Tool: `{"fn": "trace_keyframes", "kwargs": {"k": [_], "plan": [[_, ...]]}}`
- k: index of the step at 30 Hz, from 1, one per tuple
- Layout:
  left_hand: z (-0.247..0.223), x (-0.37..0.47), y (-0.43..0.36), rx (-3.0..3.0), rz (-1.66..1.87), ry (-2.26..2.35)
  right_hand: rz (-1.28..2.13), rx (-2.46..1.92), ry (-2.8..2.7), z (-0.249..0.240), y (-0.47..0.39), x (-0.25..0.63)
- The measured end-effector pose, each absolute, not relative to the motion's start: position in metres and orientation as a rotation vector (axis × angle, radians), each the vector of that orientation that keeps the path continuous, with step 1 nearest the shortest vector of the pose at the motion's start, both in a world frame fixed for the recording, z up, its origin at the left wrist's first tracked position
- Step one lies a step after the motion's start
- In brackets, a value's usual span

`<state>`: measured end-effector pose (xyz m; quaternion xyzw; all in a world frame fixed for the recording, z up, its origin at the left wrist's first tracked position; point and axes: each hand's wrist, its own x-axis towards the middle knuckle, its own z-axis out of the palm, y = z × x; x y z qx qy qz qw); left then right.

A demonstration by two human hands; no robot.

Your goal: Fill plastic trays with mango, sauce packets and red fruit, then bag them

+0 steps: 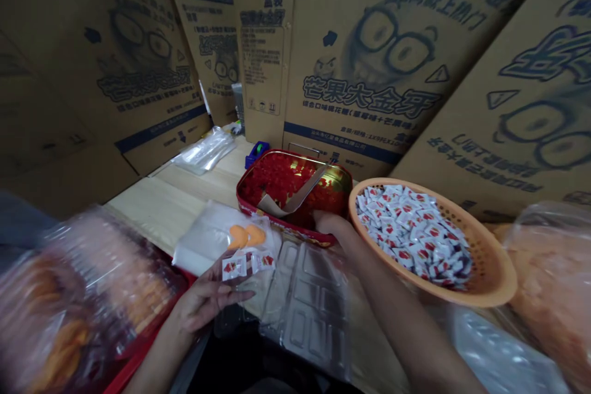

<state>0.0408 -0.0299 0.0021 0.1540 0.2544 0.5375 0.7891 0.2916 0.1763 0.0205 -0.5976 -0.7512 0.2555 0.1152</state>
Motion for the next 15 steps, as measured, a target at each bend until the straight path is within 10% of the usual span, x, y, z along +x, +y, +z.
{"fn": "trace_keyframes", "kwargs": {"k": [15], "plan": [[-0.01,0.031,-0.024,0.335,1.21,0.527,1.217,-1.632,-1.409,0.023,0.166,0.303]]}}
